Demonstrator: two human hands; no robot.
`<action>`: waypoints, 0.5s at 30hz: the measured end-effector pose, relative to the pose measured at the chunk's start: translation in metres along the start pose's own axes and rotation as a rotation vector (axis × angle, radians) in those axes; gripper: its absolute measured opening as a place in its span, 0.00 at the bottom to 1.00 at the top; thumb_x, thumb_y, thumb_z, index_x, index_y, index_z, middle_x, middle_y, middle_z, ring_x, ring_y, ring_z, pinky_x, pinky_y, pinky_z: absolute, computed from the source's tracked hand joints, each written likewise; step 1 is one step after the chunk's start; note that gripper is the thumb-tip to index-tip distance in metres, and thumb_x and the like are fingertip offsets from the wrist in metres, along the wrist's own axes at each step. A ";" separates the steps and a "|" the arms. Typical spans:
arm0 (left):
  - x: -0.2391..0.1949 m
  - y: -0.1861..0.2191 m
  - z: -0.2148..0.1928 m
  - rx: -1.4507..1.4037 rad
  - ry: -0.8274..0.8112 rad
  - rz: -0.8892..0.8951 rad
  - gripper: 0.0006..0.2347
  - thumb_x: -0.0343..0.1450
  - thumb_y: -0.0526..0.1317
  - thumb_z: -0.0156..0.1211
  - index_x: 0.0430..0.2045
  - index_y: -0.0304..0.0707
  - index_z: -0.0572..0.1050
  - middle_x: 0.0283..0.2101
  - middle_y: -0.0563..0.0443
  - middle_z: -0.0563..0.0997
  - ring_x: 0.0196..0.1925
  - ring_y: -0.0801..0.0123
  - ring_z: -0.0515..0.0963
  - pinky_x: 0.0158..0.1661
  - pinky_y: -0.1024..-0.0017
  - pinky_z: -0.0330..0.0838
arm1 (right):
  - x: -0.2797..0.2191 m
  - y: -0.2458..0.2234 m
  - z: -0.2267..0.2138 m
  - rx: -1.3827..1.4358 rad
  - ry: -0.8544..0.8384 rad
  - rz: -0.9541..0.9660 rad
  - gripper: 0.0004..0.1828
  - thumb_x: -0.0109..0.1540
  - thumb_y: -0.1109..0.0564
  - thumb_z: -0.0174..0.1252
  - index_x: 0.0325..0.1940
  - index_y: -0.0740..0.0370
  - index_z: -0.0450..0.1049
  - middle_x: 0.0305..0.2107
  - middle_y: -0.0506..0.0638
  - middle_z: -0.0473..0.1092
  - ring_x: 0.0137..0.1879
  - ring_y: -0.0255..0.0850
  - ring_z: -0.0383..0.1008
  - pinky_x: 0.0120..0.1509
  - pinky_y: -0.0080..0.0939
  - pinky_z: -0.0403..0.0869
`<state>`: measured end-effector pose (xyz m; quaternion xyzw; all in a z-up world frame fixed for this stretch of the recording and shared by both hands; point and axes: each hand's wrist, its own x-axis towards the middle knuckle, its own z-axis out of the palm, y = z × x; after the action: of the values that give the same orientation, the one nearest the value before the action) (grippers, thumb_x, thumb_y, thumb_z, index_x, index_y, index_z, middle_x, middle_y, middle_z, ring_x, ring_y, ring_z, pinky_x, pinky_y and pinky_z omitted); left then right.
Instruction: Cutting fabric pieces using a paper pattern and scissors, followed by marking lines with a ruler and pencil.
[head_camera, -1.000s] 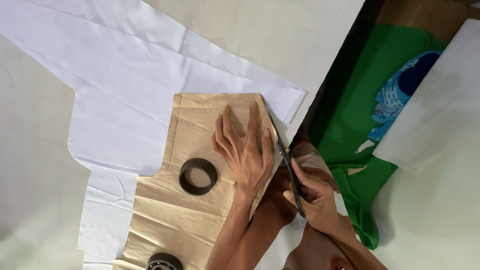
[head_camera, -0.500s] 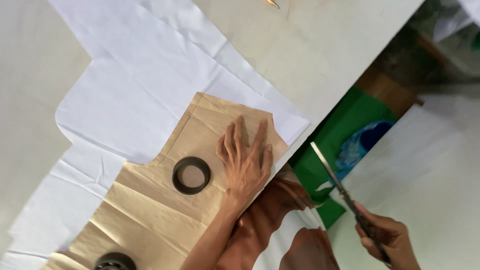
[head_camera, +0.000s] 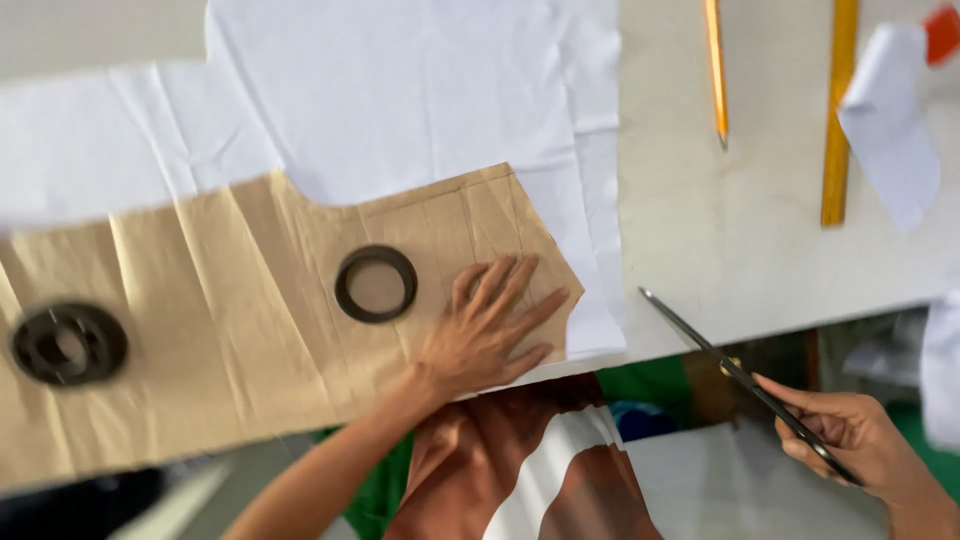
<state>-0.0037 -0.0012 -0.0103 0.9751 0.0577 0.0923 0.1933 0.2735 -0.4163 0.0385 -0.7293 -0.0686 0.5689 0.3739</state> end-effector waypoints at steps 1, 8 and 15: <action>0.001 0.000 0.000 -0.002 0.010 -0.071 0.25 0.74 0.60 0.54 0.66 0.58 0.67 0.71 0.39 0.64 0.70 0.48 0.66 0.62 0.51 0.59 | 0.015 -0.020 -0.021 -0.049 -0.049 0.017 0.34 0.58 0.69 0.56 0.71 0.69 0.70 0.14 0.69 0.72 0.15 0.42 0.59 0.18 0.39 0.60; -0.005 0.001 0.011 0.009 0.035 -0.011 0.25 0.76 0.59 0.49 0.69 0.57 0.65 0.72 0.37 0.64 0.72 0.43 0.66 0.63 0.46 0.61 | 0.128 -0.132 -0.100 -0.392 -0.431 0.022 0.40 0.48 0.63 0.73 0.66 0.70 0.78 0.13 0.53 0.65 0.24 0.43 0.61 0.30 0.47 0.67; -0.006 0.004 0.010 0.019 0.120 0.048 0.23 0.74 0.57 0.50 0.63 0.52 0.70 0.67 0.34 0.68 0.67 0.45 0.70 0.59 0.47 0.63 | 0.197 -0.219 -0.082 -0.596 -0.761 -0.024 0.38 0.48 0.61 0.71 0.65 0.67 0.79 0.13 0.51 0.57 0.22 0.45 0.55 0.28 0.43 0.54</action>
<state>-0.0069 -0.0090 -0.0183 0.9707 0.0468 0.1545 0.1782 0.4848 -0.1957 0.0278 -0.5439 -0.3688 0.7466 0.1036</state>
